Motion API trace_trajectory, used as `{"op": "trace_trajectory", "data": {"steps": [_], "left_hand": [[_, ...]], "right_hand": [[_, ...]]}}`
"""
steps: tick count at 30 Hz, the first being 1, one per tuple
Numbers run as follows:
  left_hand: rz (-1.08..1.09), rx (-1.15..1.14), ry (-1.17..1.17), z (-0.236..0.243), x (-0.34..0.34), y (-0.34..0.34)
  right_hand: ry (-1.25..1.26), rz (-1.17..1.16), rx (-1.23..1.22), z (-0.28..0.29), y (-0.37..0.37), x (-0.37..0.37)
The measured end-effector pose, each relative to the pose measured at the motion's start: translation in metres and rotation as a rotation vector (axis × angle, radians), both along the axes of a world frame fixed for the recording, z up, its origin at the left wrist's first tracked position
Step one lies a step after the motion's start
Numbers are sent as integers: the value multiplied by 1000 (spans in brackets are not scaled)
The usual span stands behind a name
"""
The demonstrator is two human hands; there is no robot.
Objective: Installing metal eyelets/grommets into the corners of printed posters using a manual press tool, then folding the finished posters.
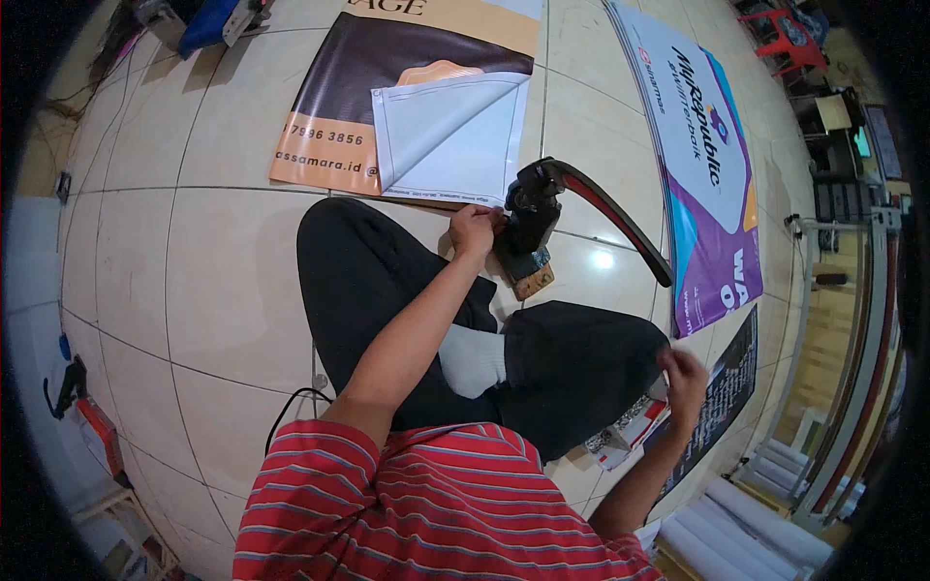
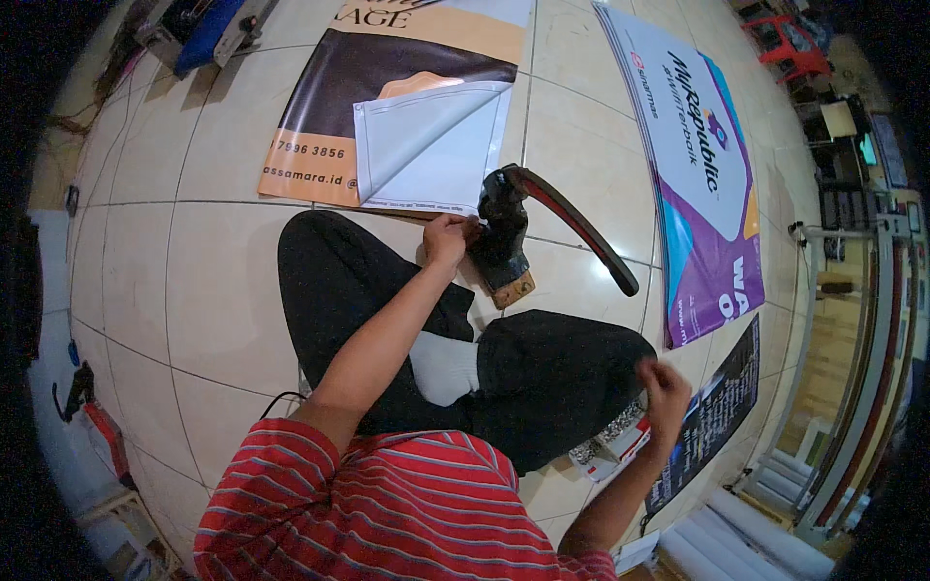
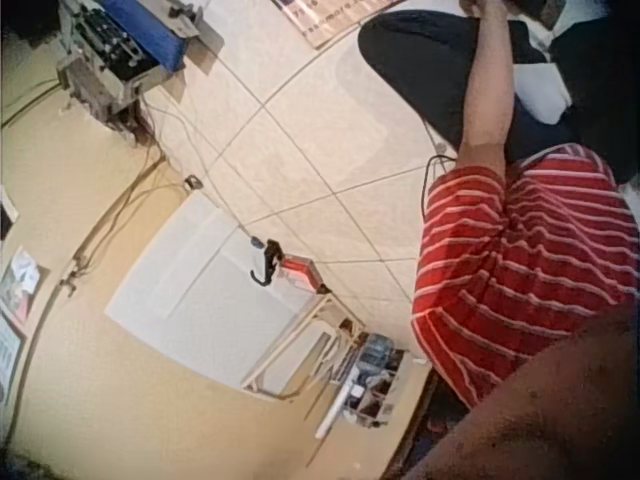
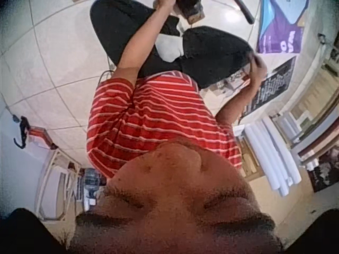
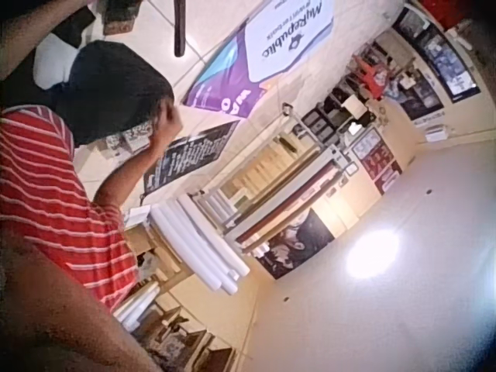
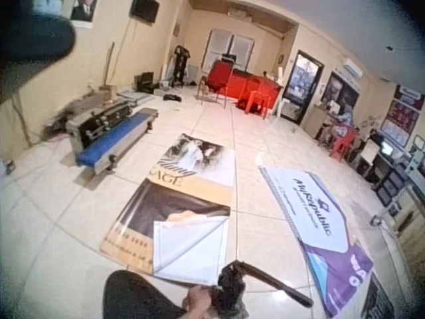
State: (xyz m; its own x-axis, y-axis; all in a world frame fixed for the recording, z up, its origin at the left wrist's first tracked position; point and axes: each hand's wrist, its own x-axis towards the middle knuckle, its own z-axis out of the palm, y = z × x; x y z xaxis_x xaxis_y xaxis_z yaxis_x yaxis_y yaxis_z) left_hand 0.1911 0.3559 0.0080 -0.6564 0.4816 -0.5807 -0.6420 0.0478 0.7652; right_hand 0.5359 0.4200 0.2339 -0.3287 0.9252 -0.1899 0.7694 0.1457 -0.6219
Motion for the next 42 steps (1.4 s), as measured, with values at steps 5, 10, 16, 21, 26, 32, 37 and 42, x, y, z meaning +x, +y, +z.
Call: {"op": "trace_trajectory", "data": {"steps": [5, 10, 16, 21, 26, 32, 37, 42], "left_hand": [[-58, -113, 104, -21, 5, 7], [81, -38, 123, -58, 8, 11], [43, -157, 286, -30, 11, 5], [46, -179, 261, -31, 9, 7], [30, -184, 260, -21, 7, 6], [4, -161, 199, -15, 8, 7], [35, -95, 197, -55, 9, 7], [-44, -167, 277, 2, 8, 4]], "right_hand": [[238, 273, -154, -93, 87, -127], [6, 608, -115, -170, 99, -248], [437, 278, -685, -213, 100, -263], [408, 288, -700, -213, 102, -263], [402, 292, -702, -214, 103, -262], [420, 292, -685, -210, 104, -261], [483, 592, -353, -104, 90, -268], [4, 312, -223, 67, 32, -241]]}}
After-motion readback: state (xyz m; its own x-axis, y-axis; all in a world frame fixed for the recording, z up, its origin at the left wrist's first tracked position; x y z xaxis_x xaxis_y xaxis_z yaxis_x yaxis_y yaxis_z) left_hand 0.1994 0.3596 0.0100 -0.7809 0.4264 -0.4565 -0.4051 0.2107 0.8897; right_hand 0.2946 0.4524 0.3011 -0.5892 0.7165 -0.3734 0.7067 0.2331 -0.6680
